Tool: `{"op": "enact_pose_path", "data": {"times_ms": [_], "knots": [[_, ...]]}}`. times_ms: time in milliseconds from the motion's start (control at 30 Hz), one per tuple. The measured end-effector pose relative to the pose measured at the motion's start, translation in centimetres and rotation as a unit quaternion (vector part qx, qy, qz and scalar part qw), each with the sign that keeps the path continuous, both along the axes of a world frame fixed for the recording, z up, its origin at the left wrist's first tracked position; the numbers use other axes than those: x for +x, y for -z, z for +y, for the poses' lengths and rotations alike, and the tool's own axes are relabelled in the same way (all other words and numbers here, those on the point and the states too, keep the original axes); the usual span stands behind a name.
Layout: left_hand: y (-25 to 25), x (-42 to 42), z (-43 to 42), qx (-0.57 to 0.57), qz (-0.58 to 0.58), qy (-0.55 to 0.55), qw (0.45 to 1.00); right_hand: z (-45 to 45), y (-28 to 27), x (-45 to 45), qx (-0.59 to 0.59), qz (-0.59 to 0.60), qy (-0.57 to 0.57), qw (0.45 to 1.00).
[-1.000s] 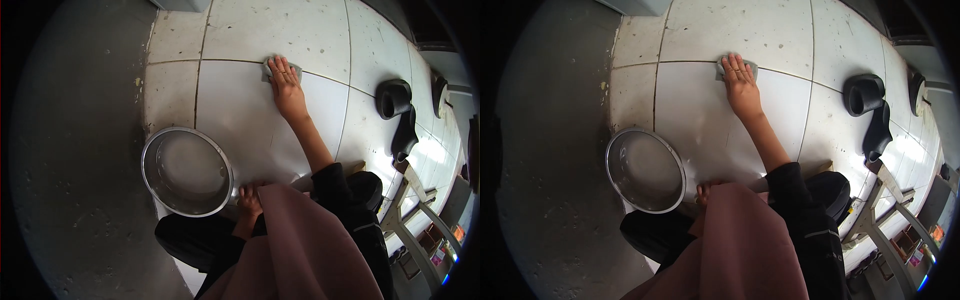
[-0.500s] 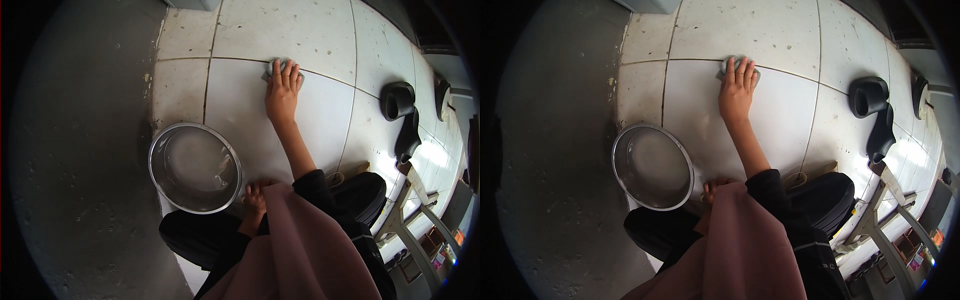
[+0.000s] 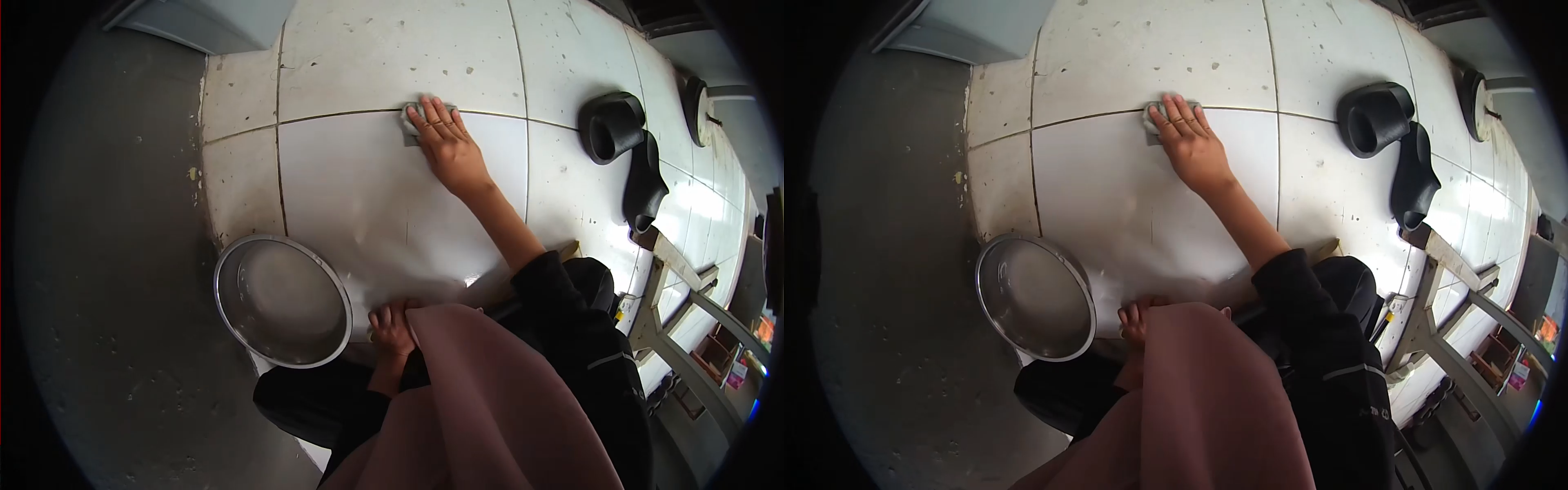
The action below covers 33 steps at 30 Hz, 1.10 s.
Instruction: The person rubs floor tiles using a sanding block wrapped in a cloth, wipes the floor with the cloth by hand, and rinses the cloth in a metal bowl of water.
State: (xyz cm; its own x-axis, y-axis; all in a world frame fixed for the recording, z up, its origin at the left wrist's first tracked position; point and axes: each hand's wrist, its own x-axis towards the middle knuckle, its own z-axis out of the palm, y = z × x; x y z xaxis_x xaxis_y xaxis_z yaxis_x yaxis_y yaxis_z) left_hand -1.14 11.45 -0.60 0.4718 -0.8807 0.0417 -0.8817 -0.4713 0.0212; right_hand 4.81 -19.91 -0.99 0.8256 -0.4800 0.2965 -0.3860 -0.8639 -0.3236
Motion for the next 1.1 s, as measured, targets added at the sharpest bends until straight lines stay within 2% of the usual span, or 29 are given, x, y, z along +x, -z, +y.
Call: {"op": "enact_pose_path", "data": {"times_ms": [67, 133, 167, 200, 267, 300, 433, 533, 600, 633, 700, 733, 800, 833, 900, 1000, 1100], "knots": [[0.3, 0.1, 0.0, -0.025, 0.011, 0.006, 1.000, -2.4, -0.7, -4.3, 0.001, 0.029, 0.041, 0.999], [0.6, 0.4, 0.3, -0.051, 0.022, 0.006, 0.998, -4.0, 0.1, -9.3, 0.004, 0.036, 0.158, 0.987], [0.7, 0.5, 0.4, -0.028, 0.011, 0.015, 0.999, -3.8, 0.1, -10.1, 0.014, 0.027, 0.199, 0.980], [0.8, 0.4, 0.5, -0.004, 0.002, 0.022, 1.000, -3.2, 0.8, -10.0, 0.013, 0.027, 0.194, 0.981], [0.9, 0.1, 0.4, -0.024, 0.022, 0.004, 0.999, -1.7, 2.1, -8.8, -0.010, -0.022, 0.320, 0.947], [0.9, -0.1, 0.2, -0.043, 0.041, -0.010, 0.998, -0.8, 2.0, -7.3, 0.000, -0.035, 0.342, 0.939], [0.8, -0.4, 0.3, -0.063, 0.047, -0.022, 0.997, 5.1, 0.8, 0.5, 0.063, -0.053, 0.242, 0.967], [3.6, -1.2, 1.5, 0.001, 0.023, -0.030, 0.999, 10.4, 0.7, 6.5, 0.094, -0.073, 0.167, 0.979], [7.6, -2.4, 3.6, -0.124, 0.203, -0.081, 0.968, 13.8, 0.4, 8.6, 0.100, -0.061, 0.079, 0.990], [7.6, -2.2, 3.7, -0.121, 0.202, -0.082, 0.968, 15.2, 0.5, 8.9, 0.107, -0.051, 0.023, 0.993], [7.1, -1.3, 3.0, -0.088, -0.070, 0.025, 0.993, 15.8, -0.1, 8.1, 0.098, -0.055, -0.062, 0.992], [6.5, -1.3, 3.0, -0.086, -0.070, 0.030, 0.993, 14.8, -0.1, 7.3, 0.100, -0.056, -0.058, 0.992], [3.6, -1.5, 1.7, 0.072, 0.008, -0.021, 0.997, 11.0, -0.5, 5.0, 0.100, -0.050, -0.131, 0.985], [2.3, -1.1, 1.0, 0.070, 0.009, -0.021, 0.997, 8.8, -0.6, 4.0, 0.042, -0.034, -0.094, 0.994], [0.5, -0.2, -0.2, -0.046, 0.037, -0.024, 0.998, 4.7, -1.0, 0.8, 0.044, -0.020, -0.013, 0.999], [0.4, 0.3, -0.1, -0.063, 0.002, -0.007, 0.998, 0.9, -0.5, -5.7, 0.048, 0.001, 0.099, 0.994], [0.4, 0.3, -0.2, -0.070, 0.015, -0.011, 0.997, 0.5, 0.0, -10.5, 0.052, -0.013, 0.215, 0.975]]}}
